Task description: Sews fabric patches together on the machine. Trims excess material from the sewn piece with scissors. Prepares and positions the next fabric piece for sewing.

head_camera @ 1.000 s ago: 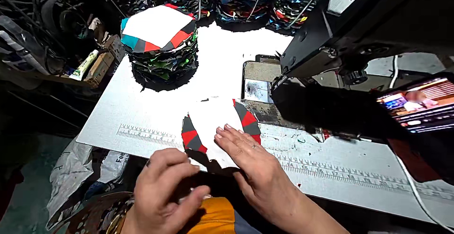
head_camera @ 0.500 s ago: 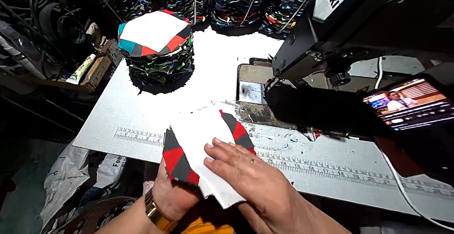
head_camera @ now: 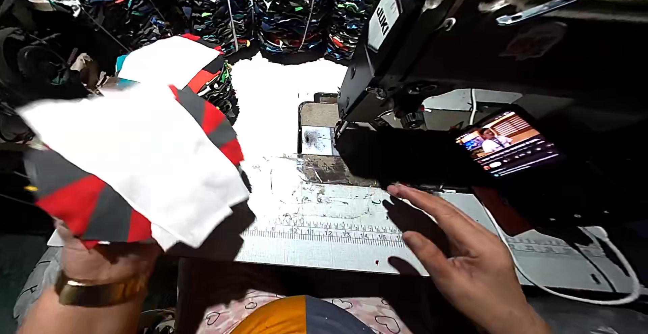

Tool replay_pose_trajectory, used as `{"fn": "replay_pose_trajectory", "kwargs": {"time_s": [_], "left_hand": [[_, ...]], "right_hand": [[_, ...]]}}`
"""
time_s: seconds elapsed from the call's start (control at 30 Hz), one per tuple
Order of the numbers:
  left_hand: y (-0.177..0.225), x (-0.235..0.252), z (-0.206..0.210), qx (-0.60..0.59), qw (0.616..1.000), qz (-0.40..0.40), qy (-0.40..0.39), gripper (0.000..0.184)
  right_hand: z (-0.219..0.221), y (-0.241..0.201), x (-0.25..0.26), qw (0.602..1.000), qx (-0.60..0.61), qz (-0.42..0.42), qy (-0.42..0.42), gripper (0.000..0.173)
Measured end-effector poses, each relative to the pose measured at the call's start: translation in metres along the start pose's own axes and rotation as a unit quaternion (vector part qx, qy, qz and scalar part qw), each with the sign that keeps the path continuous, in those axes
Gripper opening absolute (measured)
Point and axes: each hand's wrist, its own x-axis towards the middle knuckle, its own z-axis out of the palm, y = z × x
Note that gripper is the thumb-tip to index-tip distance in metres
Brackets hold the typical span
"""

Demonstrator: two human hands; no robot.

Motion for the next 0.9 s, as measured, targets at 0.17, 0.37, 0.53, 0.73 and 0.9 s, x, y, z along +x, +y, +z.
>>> {"fn": "replay_pose_trajectory", "kwargs": {"time_s": [0.17,0.37,0.53,0.73,0.9], "left_hand": [[-0.011,0.078,0.065,0.340,0.937,0.037,-0.075,0.033],[-0.111,0.070,0.098,0.765,0.504,0.038,-0.400,0.069],[-0.113,0.070,0.090,0.744,0.532,0.090,-0.395,0.068],[-0.101,0.055,0.101,0.721,0.569,0.181,-0.352,0.078],[-0.106,0.039,0.087,0.719,0.587,0.166,-0.333,0.066]], "right_hand": [[0.002,0.025,-0.015,0.995,0.046,0.057,0.072,0.047],[0.000,0.024,-0.016,0.994,0.027,0.086,0.059,0.052],[0.004,0.020,-0.016,0.993,0.023,0.091,0.071,0.045],[0.004,0.022,-0.016,0.993,0.026,0.083,0.082,0.043],[0.005,0.022,-0.016,0.994,0.009,0.075,0.084,0.044]]}}
